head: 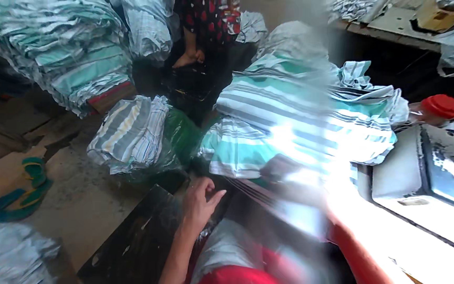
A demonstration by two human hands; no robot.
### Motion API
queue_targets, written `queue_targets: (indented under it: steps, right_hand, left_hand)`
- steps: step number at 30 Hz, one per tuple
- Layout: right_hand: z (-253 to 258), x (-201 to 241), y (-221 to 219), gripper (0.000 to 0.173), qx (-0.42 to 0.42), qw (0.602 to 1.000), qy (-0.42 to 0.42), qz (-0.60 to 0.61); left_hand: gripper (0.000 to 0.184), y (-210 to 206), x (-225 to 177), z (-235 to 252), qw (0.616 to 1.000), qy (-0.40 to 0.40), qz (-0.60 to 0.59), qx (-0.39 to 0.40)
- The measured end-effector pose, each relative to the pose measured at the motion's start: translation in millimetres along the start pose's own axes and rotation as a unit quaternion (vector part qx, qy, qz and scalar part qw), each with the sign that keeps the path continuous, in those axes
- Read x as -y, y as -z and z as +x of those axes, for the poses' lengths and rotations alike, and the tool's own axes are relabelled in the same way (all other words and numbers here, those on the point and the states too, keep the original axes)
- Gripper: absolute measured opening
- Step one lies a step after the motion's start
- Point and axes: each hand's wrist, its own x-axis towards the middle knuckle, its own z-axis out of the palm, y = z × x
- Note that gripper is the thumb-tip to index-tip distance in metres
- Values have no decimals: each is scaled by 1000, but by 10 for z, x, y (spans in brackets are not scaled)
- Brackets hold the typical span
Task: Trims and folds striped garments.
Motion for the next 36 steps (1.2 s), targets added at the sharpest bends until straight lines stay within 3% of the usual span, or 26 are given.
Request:
queue_targets:
  steps: [2,4,8,13,15,18,21,23,26,30,32,36]
  right_hand:
    - [-24,-40,-71,21,-57,998,24,-1]
    - [-16,-11,-105,23,-83,996,16,6]
    - [30,-52,-90,24,-115,993,6,24]
    - [92,31,8,25,-122,988,-18,91]
    - [149,94,15,23,-130,984,-45,110]
    - [254,14,-50,27,-105,989,-71,81]
    - [284,-43,-101,33,-106,991,-71,38]
    - [254,17,-83,29,-150,988,-47,6]
    - [252,115,-99,21,-195,980,12,48]
    - [444,109,-225,22,-79,968,57,230]
    - [550,45,-342,33,-22,967,44,250]
    - [640,-32,-391,30,-9,958,18,287]
  left_hand:
    - [51,-149,-90,101,984,-84,39,-154]
    - [50,-292,-115,218,958,-140,98,-230]
    - [10,-257,-122,413,936,-159,102,-298]
    - [15,-74,-159,462,965,-86,-114,-220]
    - [17,-53,-165,520,974,-57,-115,-188]
    - [20,-45,-227,623,982,-23,-9,-188]
    - [24,-52,-291,627,971,-48,45,-228]
    - [18,-92,-337,594,959,-88,-4,-270]
    - [16,-180,-349,565,957,-107,-114,-243]
    - [26,-213,-318,665,978,-100,-40,-180]
    - [16,-191,-302,717,979,-96,-8,-177]
    - [15,-104,-225,776,982,-108,-14,-155]
